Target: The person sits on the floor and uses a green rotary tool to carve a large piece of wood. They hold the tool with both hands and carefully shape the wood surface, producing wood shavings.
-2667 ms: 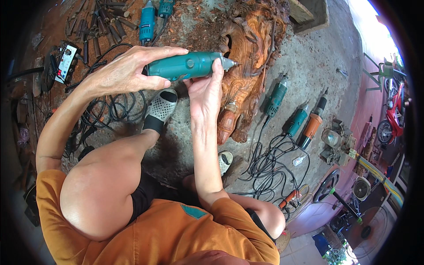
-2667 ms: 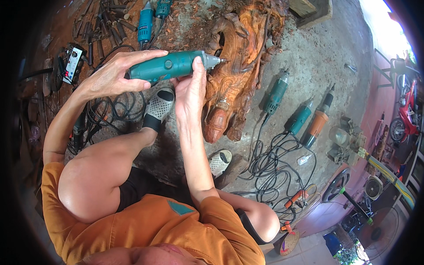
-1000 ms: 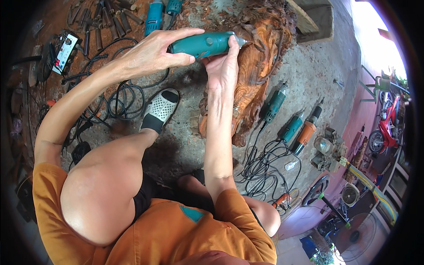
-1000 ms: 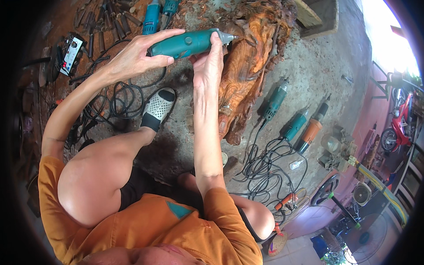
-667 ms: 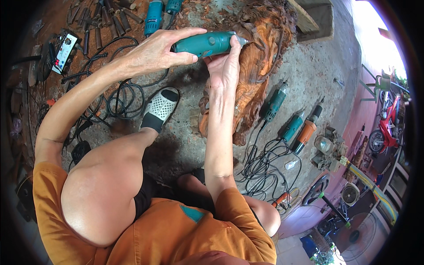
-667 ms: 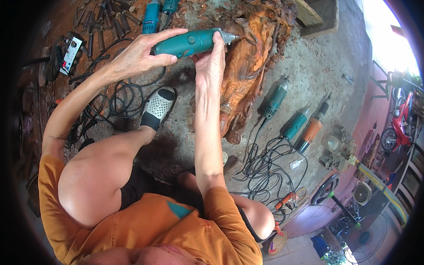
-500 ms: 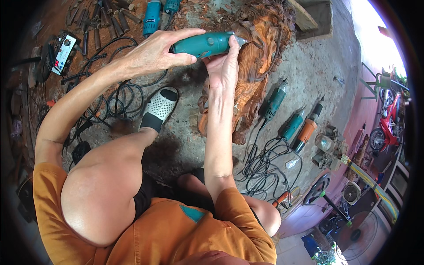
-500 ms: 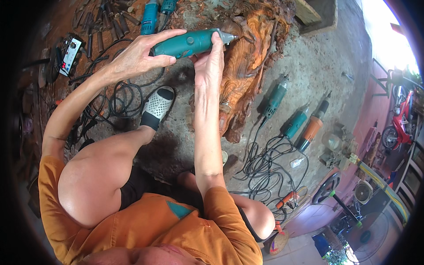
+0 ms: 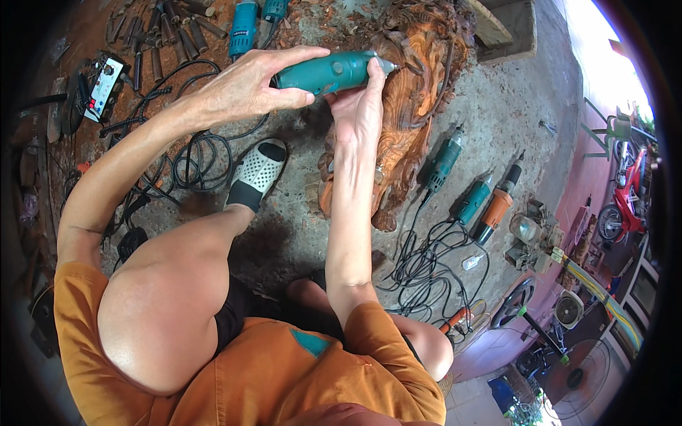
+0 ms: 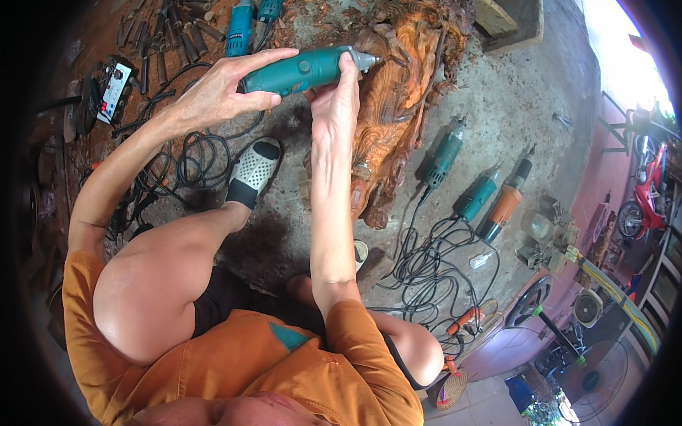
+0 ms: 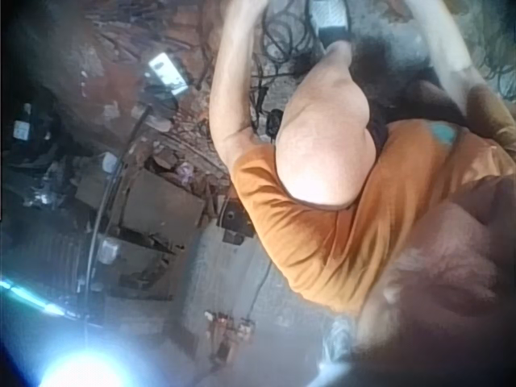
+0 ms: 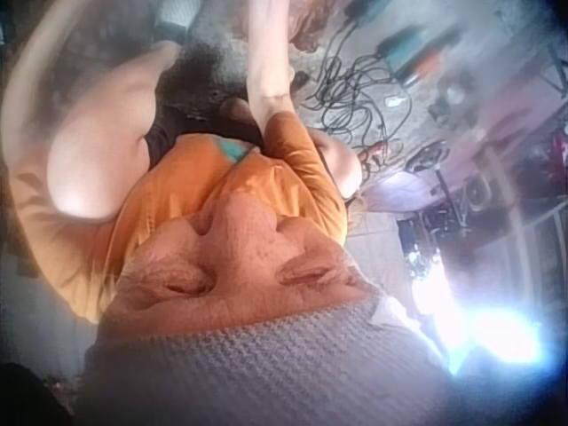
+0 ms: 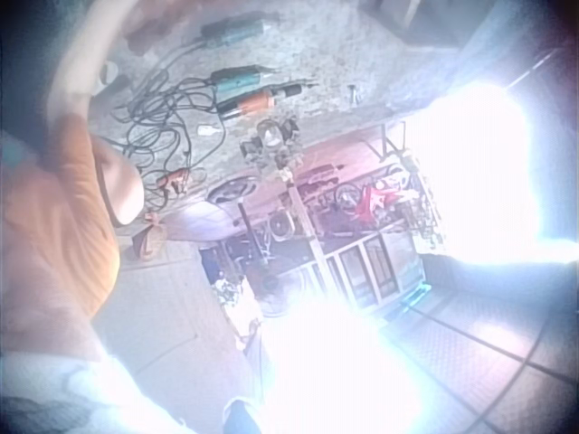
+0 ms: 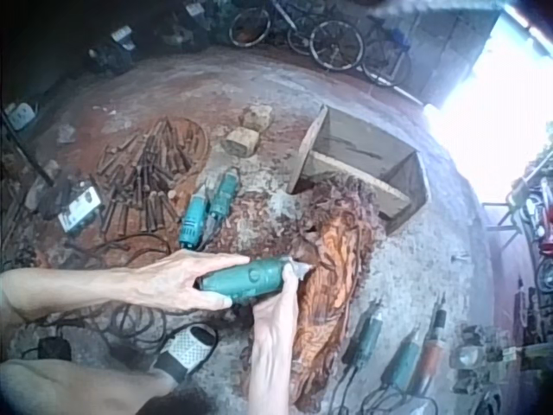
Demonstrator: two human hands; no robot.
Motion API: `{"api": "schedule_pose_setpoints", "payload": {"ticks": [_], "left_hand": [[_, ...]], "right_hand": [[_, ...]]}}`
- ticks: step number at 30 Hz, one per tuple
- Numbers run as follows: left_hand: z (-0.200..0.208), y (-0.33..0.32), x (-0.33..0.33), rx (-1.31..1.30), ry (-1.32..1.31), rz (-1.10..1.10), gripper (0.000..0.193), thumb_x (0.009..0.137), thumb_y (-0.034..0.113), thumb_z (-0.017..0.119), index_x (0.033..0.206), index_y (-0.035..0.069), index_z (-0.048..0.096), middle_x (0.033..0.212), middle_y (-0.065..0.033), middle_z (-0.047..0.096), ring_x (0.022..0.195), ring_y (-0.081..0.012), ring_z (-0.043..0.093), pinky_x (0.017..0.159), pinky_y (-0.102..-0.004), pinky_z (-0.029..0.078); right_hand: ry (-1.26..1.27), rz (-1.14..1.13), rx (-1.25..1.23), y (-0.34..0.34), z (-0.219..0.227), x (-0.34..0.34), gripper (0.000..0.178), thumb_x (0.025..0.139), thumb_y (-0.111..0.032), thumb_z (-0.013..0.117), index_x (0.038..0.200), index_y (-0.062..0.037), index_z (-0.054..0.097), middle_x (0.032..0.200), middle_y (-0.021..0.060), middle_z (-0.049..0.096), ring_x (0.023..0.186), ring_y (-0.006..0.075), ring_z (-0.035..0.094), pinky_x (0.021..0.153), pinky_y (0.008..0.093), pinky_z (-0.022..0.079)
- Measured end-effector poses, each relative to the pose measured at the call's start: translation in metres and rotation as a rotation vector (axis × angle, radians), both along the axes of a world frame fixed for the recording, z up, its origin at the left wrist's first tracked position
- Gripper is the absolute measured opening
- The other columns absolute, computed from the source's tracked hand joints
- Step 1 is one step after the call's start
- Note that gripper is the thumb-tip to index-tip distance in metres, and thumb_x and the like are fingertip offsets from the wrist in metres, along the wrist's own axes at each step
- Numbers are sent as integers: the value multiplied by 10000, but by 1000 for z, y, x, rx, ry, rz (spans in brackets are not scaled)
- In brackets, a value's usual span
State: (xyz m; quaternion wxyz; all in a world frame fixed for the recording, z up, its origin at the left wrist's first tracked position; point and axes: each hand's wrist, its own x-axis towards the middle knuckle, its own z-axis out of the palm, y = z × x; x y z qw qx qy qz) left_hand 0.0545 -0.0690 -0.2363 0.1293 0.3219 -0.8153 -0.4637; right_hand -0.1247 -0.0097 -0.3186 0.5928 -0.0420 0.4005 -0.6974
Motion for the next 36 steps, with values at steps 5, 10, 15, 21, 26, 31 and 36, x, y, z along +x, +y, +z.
{"api": "schedule_pose_setpoints", "payload": {"ticks": [5, 10, 15, 21, 26, 31, 36], "left_hand": [[5, 1, 1, 12, -33, -28, 689, 858, 217, 737, 1486, 110, 474, 1328, -156, 637, 1159, -250, 629, 1006, -393, 494], [10, 3, 1, 26, -58, -41, 699, 843, 206, 741, 1483, 111, 477, 1346, -172, 627, 1187, -280, 625, 1030, -406, 486], [10, 5, 1, 15, -60, -54, 702, 833, 196, 741, 1480, 115, 481, 1339, -178, 630, 1178, -297, 633, 1027, -415, 490], [13, 6, 3, -7, -49, -76, 711, 823, 193, 738, 1481, 116, 481, 1326, -180, 637, 1139, -289, 647, 1000, -415, 504], [18, 6, 5, 4, -52, -101, 724, 813, 198, 739, 1484, 117, 479, 1320, -180, 640, 1149, -295, 645, 1005, -420, 501], [26, 7, 6, 21, -93, -121, 735, 814, 219, 743, 1490, 123, 471, 1338, -179, 628, 1179, -318, 632, 1017, -439, 493], [28, 9, 9, 24, -101, -139, 738, 821, 248, 739, 1494, 125, 464, 1353, -189, 614, 1194, -331, 623, 1021, -452, 492]], "right_hand": [[-31, -23, -7, 7, 0, 2, 485, 948, -477, 653, 1261, -134, 514, 1184, 71, 613, 1102, 220, 595, 914, 457, 515], [-51, -28, -13, 12, 5, 4, 468, 956, -475, 647, 1253, -138, 516, 1170, 69, 617, 1081, 221, 605, 900, 450, 523], [-50, -53, 5, 16, 7, 6, 442, 931, -493, 680, 1183, -148, 567, 1102, 30, 645, 1030, 192, 618, 859, 392, 497], [-60, -58, -1, 21, 10, 10, 436, 935, -495, 674, 1181, -150, 571, 1112, 32, 647, 1016, 183, 623, 837, 379, 508], [-66, -31, -18, 27, 8, 10, 483, 966, -489, 628, 1276, -137, 512, 1211, 78, 609, 1116, 217, 591, 910, 450, 529], [-76, -38, 5, 32, 10, 14, 494, 967, -503, 619, 1275, -131, 518, 1223, 86, 609, 1133, 218, 581, 948, 439, 508], [-93, -62, 13, 35, 13, 20, 443, 935, -500, 672, 1204, -166, 561, 1135, 29, 642, 1054, 180, 608, 849, 366, 494]]}}
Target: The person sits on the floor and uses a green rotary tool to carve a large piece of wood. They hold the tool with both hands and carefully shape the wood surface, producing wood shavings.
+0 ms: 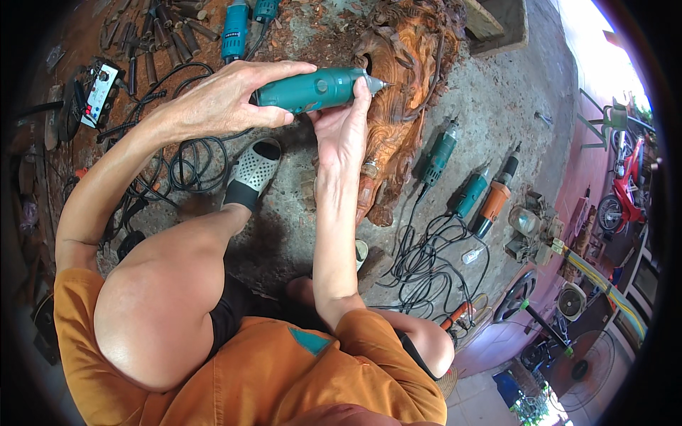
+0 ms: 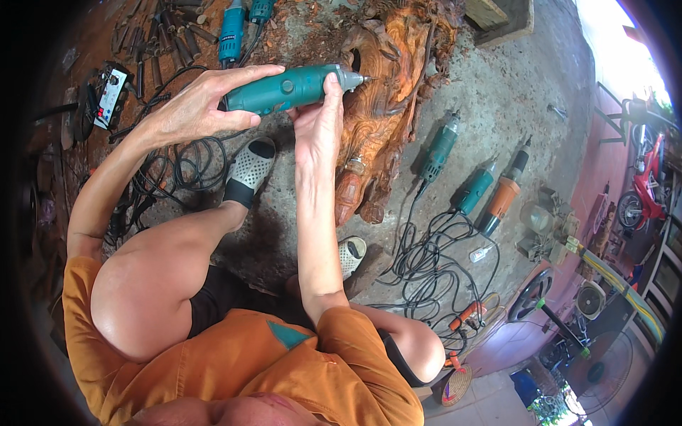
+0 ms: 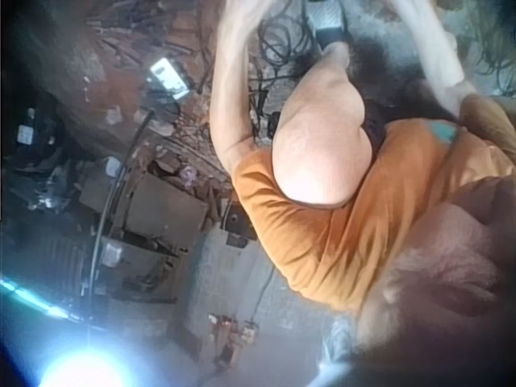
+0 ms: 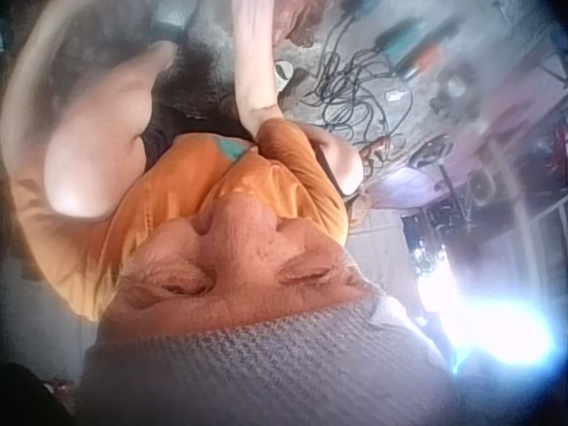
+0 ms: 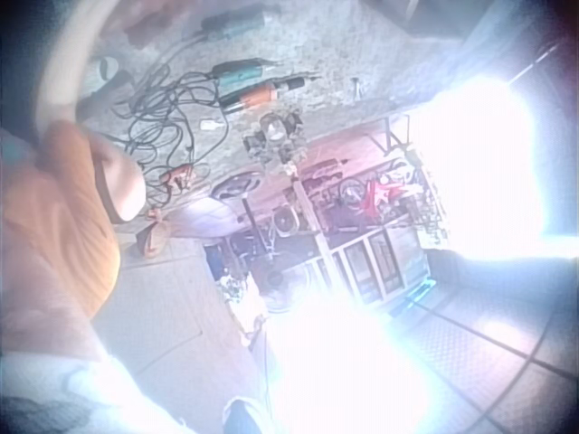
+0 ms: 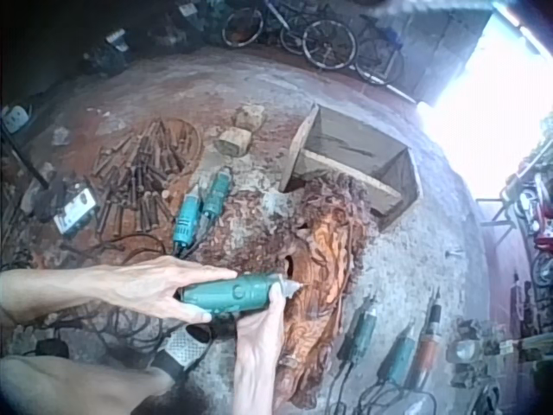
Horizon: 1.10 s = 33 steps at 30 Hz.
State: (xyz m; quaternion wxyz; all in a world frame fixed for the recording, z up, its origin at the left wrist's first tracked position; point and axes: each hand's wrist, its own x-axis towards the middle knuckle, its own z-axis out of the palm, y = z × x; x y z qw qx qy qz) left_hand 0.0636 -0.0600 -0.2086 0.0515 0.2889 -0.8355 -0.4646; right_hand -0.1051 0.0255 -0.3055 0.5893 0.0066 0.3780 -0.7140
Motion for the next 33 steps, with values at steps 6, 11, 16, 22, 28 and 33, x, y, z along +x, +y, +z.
{"api": "schedule_pose_setpoints", "payload": {"ticks": [6, 11, 16, 22, 28, 33], "left_hand": [[4, -1, 3, -3, -4, -25, 729, 824, 270, 734, 1488, 121, 470, 1354, -202, 612, 1202, -348, 618, 1028, -466, 486], [4, 1, 8, 18, -30, -11, 762, 803, 308, 743, 1489, 116, 469, 1345, -206, 617, 1186, -362, 624, 1012, -469, 494], [10, 1, 10, 46, -38, -11, 769, 794, 314, 736, 1487, 113, 472, 1332, -207, 625, 1165, -356, 632, 996, -465, 502], [5, 4, 17, 9, -14, -2, 760, 793, 291, 733, 1487, 117, 476, 1334, -205, 624, 1155, -348, 636, 994, -460, 504], [8, 6, 10, 40, -17, 30, 738, 807, 265, 728, 1486, 117, 479, 1354, -202, 614, 1172, -345, 632, 1002, -458, 503], [4, 4, 4, -21, 15, 33, 727, 808, 253, 738, 1476, 109, 490, 1348, -190, 621, 1172, -329, 634, 1001, -454, 506]], "right_hand": [[-2, -9, 2, 4, 4, 5, 451, 935, -505, 673, 1206, -161, 568, 1147, 32, 644, 1046, 173, 606, 844, 353, 487], [-13, 7, 0, 9, 8, 9, 454, 938, -504, 670, 1211, -155, 572, 1156, 36, 645, 1047, 177, 603, 865, 365, 487], [-29, 6, 18, 13, 7, 13, 456, 936, -505, 672, 1211, -154, 574, 1154, 40, 637, 1073, 187, 593, 912, 393, 479], [-12, 15, 16, 15, 3, 17, 465, 963, -530, 614, 1226, -154, 536, 1165, 53, 632, 1049, 189, 591, 893, 396, 508], [-5, 50, 11, 9, 5, 6, 466, 923, -506, 689, 1212, -161, 568, 1159, 35, 627, 1079, 193, 595, 912, 398, 485], [-7, 35, -3, 4, 3, 0, 477, 922, -502, 692, 1226, -160, 557, 1173, 35, 624, 1087, 188, 599, 890, 388, 493]]}}
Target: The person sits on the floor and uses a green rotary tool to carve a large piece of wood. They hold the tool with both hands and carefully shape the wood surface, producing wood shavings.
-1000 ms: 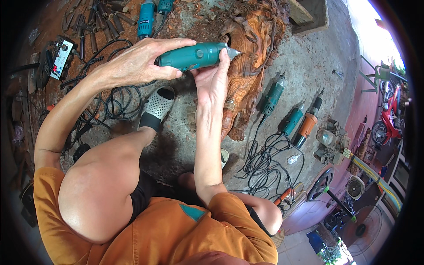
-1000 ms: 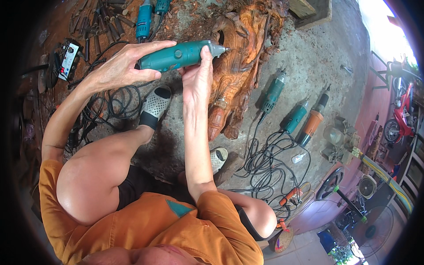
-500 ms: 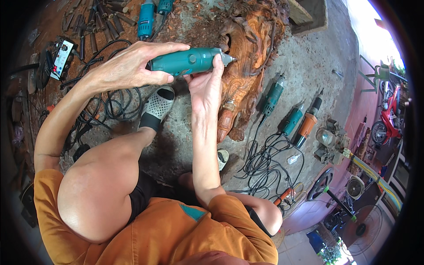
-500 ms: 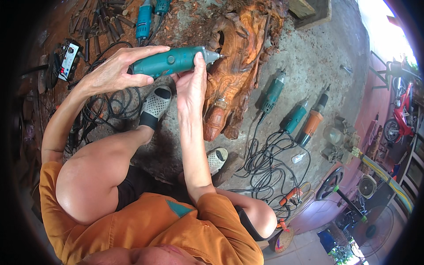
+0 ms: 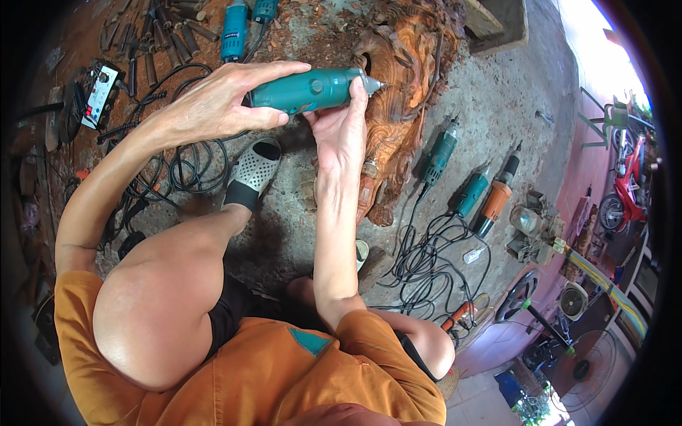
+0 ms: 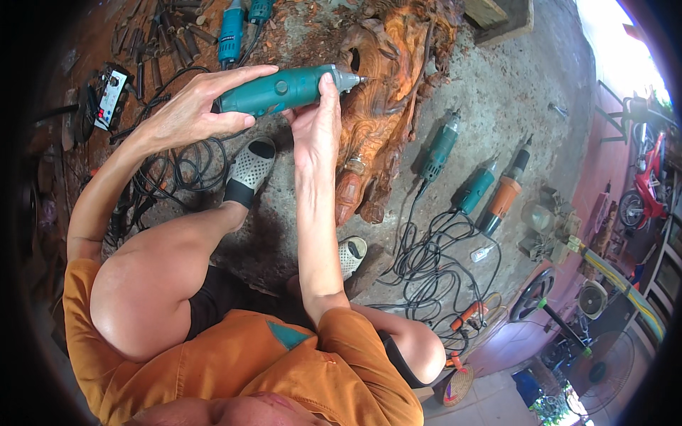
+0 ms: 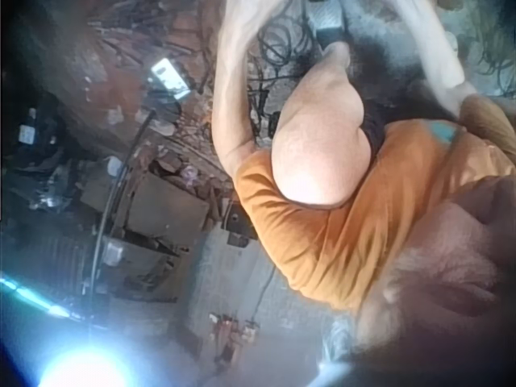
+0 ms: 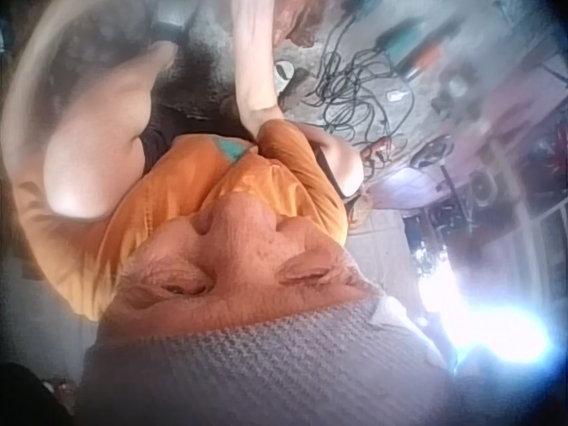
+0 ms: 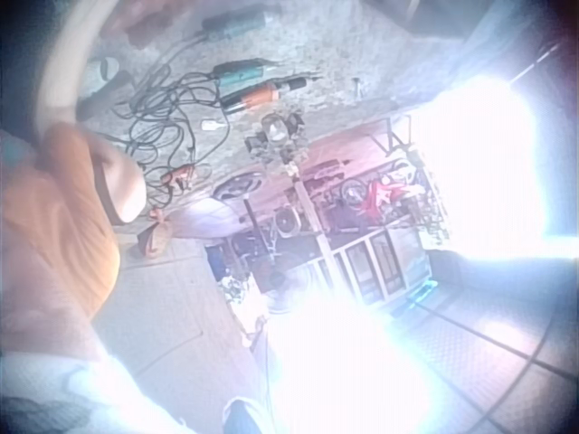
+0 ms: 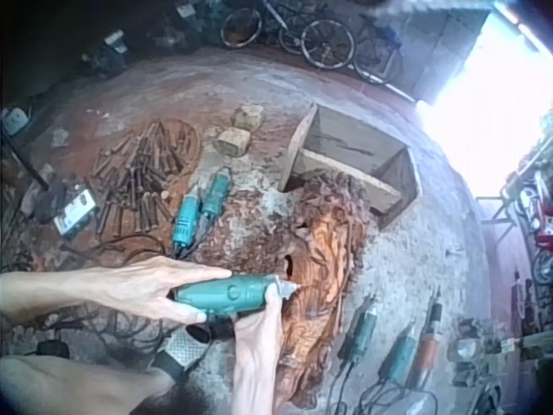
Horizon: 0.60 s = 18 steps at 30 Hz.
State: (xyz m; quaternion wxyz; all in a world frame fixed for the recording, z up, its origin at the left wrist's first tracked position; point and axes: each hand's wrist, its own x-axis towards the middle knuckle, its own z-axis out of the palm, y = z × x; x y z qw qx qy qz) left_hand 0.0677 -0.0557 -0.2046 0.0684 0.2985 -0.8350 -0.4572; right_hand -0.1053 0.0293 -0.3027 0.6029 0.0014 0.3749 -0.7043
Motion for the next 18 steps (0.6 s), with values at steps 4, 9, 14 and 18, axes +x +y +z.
{"api": "schedule_pose_setpoints", "payload": {"ticks": [4, 9, 14, 18], "left_hand": [[-1, 0, -4, 21, -11, 14, 721, 810, 252, 743, 1472, 106, 496, 1338, -180, 630, 1163, -321, 641, 996, -449, 510], [-5, -2, -6, -17, 20, 0, 725, 809, 258, 745, 1472, 107, 495, 1326, -171, 641, 1146, -320, 651, 989, -443, 515], [-3, -2, -7, -2, -9, 2, 731, 806, 261, 748, 1474, 111, 493, 1326, -172, 640, 1147, -326, 650, 996, -448, 510], [2, -2, -8, 20, -21, -5, 726, 809, 274, 743, 1473, 115, 496, 1334, -177, 636, 1161, -333, 644, 1001, -450, 507]], "right_hand": [[5, -5, 2, -2, -2, -3, 480, 916, -498, 700, 1224, -158, 559, 1171, 36, 627, 1078, 188, 607, 867, 386, 504], [5, -3, -13, -4, -5, -6, 473, 918, -491, 701, 1219, -152, 568, 1145, 39, 639, 1059, 189, 619, 832, 369, 522], [-3, -13, -19, -3, -5, -6, 469, 923, -488, 696, 1221, -149, 567, 1140, 43, 641, 1057, 191, 623, 815, 364, 530], [-1, -18, -21, -2, -3, -5, 473, 925, -493, 691, 1223, -148, 565, 1141, 42, 641, 1062, 191, 620, 827, 369, 526]]}}
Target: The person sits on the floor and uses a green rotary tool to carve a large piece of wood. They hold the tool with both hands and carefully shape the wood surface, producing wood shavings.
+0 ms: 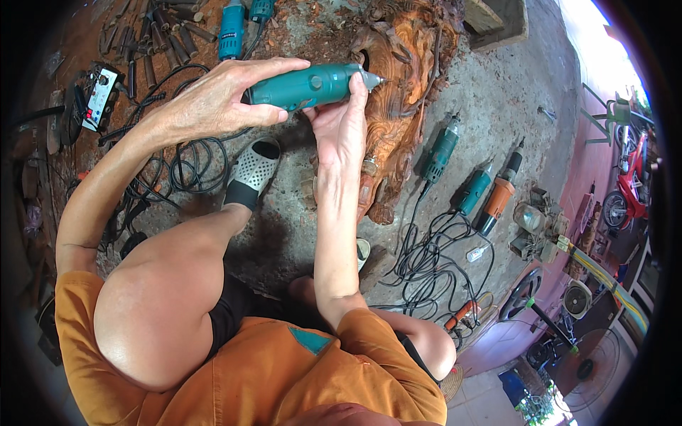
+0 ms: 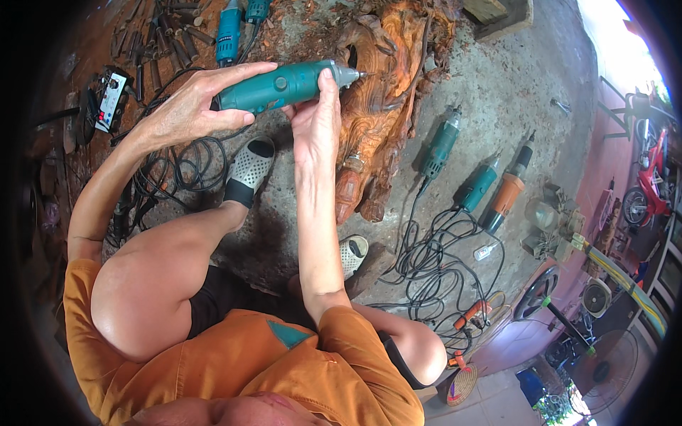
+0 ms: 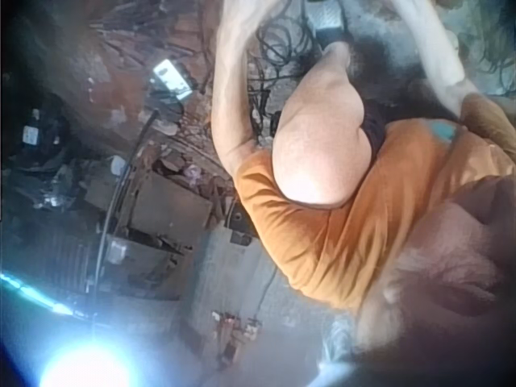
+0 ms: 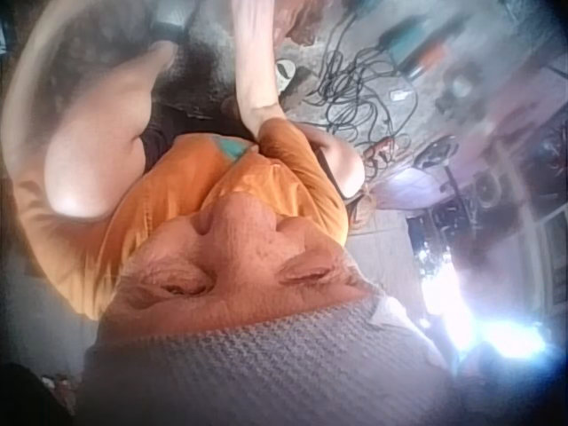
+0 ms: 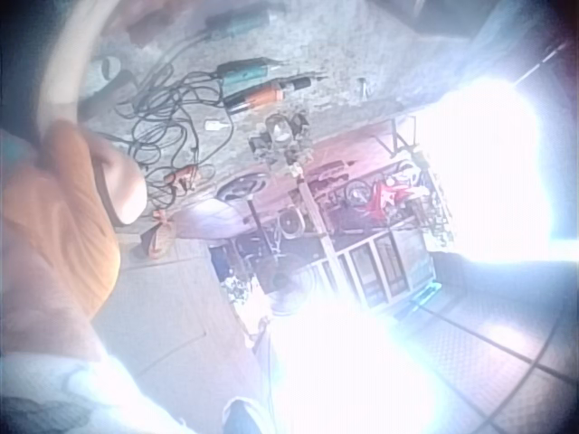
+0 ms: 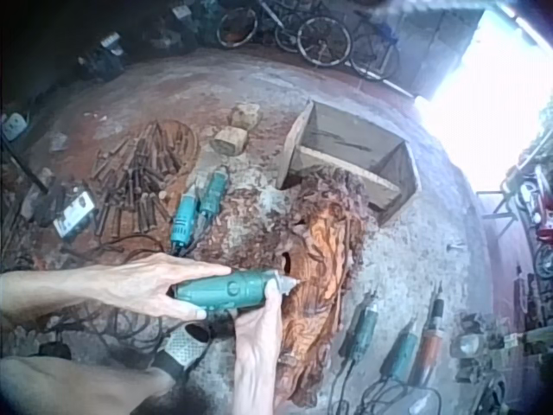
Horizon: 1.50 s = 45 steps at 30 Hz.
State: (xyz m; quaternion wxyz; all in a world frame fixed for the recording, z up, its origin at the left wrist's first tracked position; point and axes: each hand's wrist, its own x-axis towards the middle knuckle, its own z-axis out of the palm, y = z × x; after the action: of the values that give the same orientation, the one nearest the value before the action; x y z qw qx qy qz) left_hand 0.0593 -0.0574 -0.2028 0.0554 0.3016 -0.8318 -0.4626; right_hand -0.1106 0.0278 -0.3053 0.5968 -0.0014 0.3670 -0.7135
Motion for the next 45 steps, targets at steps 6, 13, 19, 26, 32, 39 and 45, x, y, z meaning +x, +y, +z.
{"api": "schedule_pose_setpoints", "payload": {"ticks": [6, 13, 19, 26, 32, 39, 45], "left_hand": [[-2, 0, 5, -27, 5, -25, 729, 812, 294, 737, 1476, 116, 493, 1368, -191, 612, 1196, -351, 625, 1024, -473, 496], [1, 1, 6, 0, -22, -33, 746, 806, 326, 730, 1480, 118, 489, 1387, -202, 594, 1207, -365, 618, 1031, -488, 493], [0, 2, 12, 4, 2, -36, 762, 787, 308, 735, 1482, 118, 487, 1370, -205, 604, 1188, -359, 627, 1019, -484, 501], [0, 2, 13, -39, 16, -64, 752, 789, 289, 730, 1481, 122, 488, 1340, -203, 621, 1169, -351, 634, 1013, -480, 505], [2, 3, 14, -34, 13, -69, 748, 786, 277, 732, 1476, 115, 493, 1338, -202, 622, 1164, -349, 636, 1014, -473, 506], [6, 4, 18, 17, 5, -79, 748, 781, 263, 729, 1471, 94, 493, 1349, -198, 617, 1167, -342, 634, 1011, -457, 503], [8, 6, 20, 60, -12, -79, 756, 779, 263, 728, 1475, 92, 487, 1345, -198, 619, 1171, -339, 630, 1014, -456, 498]], "right_hand": [[-10, -11, 4, 5, 1, 5, 474, 927, -499, 686, 1222, -148, 567, 1145, 37, 641, 1061, 186, 609, 856, 374, 507], [-4, -22, 18, 8, 5, 8, 478, 922, -511, 686, 1209, -143, 581, 1145, 36, 642, 1060, 180, 602, 861, 371, 497], [-10, -24, 36, 12, 11, 15, 481, 922, -513, 683, 1215, -147, 576, 1147, 38, 638, 1057, 178, 594, 890, 380, 481], [3, -20, 27, 17, 9, 15, 476, 951, -520, 638, 1238, -155, 533, 1185, 54, 622, 1076, 190, 584, 879, 388, 510], [-10, -29, 31, 19, 11, 18, 469, 955, -524, 632, 1227, -153, 543, 1175, 52, 631, 1073, 190, 584, 893, 391, 496], [-8, -29, 39, 24, 15, 23, 471, 961, -521, 624, 1237, -149, 538, 1191, 56, 627, 1083, 198, 580, 918, 399, 485], [-2, -34, 49, 28, 18, 26, 480, 962, -524, 620, 1242, -143, 535, 1197, 58, 621, 1096, 196, 570, 933, 400, 474]]}}
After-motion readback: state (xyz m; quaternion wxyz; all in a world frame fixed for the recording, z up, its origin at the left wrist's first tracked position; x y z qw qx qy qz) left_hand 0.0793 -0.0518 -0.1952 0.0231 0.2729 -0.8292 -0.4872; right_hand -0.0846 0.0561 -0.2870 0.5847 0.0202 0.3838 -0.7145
